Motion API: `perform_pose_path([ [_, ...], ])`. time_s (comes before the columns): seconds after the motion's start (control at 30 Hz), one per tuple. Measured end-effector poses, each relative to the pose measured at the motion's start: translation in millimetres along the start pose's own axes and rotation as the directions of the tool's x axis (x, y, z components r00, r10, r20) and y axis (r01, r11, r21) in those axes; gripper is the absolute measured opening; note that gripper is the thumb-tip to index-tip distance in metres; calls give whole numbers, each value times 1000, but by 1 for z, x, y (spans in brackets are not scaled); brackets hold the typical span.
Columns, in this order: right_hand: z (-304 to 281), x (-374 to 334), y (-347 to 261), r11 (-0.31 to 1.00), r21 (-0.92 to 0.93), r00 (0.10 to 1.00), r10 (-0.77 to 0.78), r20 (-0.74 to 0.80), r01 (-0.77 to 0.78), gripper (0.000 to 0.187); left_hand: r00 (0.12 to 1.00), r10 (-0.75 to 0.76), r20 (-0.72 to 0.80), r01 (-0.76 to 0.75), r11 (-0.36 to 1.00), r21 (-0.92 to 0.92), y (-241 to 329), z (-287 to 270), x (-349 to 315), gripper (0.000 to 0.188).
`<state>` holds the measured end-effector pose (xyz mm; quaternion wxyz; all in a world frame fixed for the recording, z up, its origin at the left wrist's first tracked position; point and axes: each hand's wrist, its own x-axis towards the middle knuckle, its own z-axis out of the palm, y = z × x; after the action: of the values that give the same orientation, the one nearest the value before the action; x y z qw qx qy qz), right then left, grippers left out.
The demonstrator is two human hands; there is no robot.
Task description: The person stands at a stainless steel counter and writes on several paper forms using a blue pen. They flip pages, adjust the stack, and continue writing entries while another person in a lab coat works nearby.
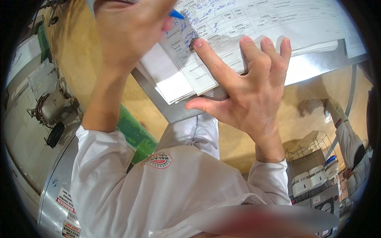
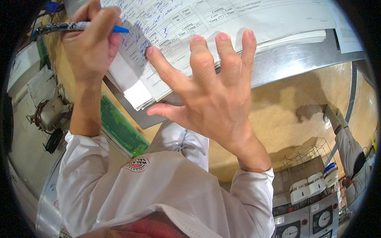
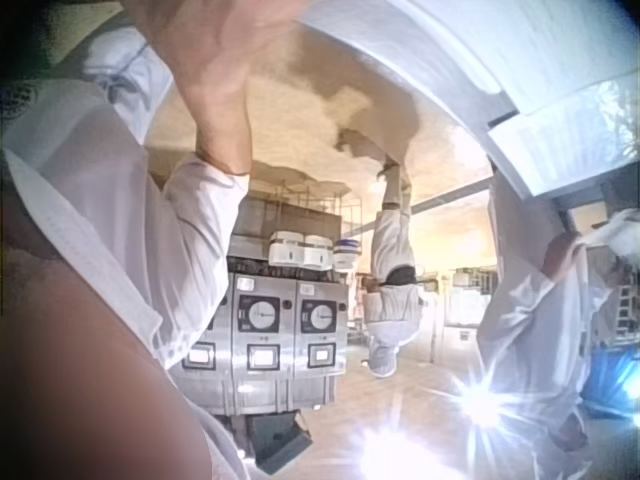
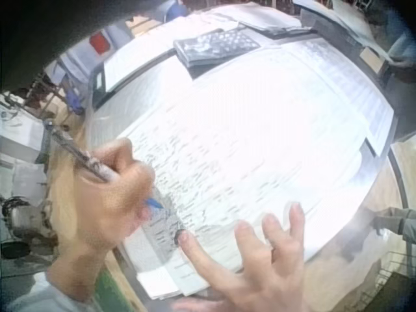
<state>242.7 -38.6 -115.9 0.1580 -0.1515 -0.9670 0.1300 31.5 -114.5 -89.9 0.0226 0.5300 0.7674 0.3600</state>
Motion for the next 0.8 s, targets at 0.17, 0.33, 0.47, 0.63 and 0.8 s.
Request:
perform_pose_path([
  [0.17, 3, 0, 1, 1000, 2, 999, -26, -29, 26, 82, 964, -208, -166, 184, 971, -151, 34, 12, 15, 34],
  [0.33, -3, 1, 2, 999, 25, 1000, 24, 19, -24, 100, 994, -97, 40, 105, 942, -319, 1, 27, 14, 36],
  [0.47, 0, 1, 5, 999, 41, 1000, 22, -19, -21, 106, 998, -54, 39, 62, 969, -240, 4, 26, 15, 34],
  [0.63, 3, -1, 8, 999, 45, 999, 12, -48, -10, 104, 997, -59, 46, 63, 993, -100, 9, 27, 15, 33],
  [0.8, 4, -1, 8, 1000, 32, 999, 0, -41, 1, 103, 995, -82, 50, 90, 977, -194, 18, 31, 15, 34],
])
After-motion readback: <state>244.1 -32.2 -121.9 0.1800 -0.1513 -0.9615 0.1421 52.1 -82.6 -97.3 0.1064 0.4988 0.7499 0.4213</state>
